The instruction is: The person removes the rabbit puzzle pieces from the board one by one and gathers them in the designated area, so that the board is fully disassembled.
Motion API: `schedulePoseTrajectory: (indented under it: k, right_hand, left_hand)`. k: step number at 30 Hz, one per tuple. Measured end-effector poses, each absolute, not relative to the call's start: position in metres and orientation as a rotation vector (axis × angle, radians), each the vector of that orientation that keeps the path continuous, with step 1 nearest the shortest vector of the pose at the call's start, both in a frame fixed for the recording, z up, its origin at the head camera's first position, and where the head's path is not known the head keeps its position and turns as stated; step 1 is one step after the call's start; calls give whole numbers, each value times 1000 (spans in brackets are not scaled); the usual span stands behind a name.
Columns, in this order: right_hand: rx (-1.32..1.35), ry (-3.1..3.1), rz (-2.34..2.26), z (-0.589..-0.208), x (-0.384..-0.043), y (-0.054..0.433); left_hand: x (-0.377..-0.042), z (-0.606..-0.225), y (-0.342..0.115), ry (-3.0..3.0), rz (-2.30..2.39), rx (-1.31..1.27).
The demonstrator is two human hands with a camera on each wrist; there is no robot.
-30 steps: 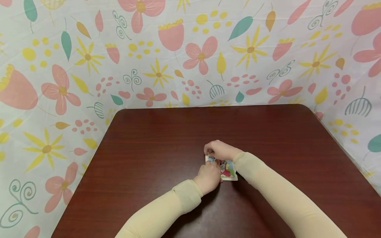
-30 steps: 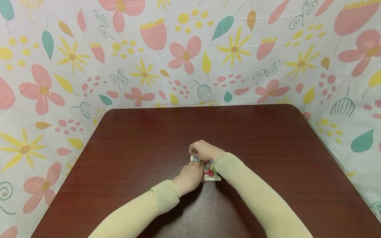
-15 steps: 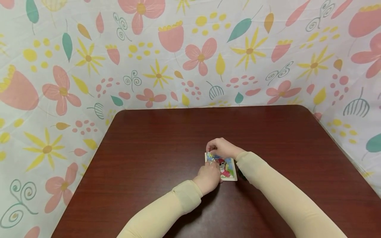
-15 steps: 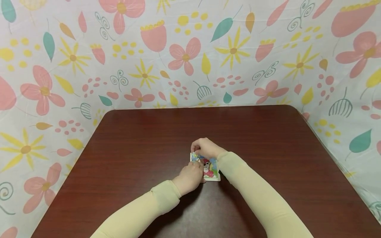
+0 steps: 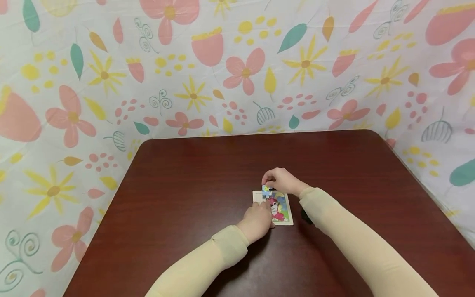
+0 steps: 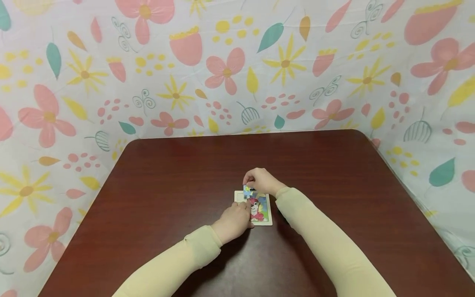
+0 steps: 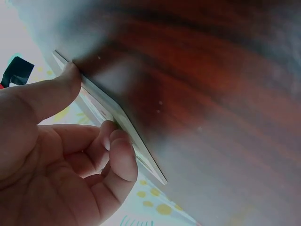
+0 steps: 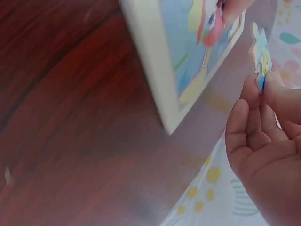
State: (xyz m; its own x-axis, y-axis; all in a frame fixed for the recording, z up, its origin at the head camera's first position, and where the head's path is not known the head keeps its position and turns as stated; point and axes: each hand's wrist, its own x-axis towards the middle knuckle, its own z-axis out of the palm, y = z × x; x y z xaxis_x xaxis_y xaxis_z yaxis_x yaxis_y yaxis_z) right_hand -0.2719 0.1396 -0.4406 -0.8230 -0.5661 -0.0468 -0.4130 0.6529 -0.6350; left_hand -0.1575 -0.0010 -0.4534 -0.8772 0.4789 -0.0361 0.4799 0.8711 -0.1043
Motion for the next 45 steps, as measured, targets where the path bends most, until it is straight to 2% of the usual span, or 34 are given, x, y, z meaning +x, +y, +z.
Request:
schedulePoseTrajectory:
  k: [12,24,36,45]
  right_hand:
    - [-669,2676,-844,-441,-272,170]
    - [-623,2664,-807,-443,-268,205]
    - [-598,2750,-751,-450,-265,218]
    - [-460,2809,-763,-456,-261,220]
  left_hand:
    - [-162,-453,-4,3027,-105,846]
    - [-162,-453,-2,2978,-46,794]
    - [-163,-456,-5,3001,-70,834]
    - [-162,-457,-5,2995,-43,818]
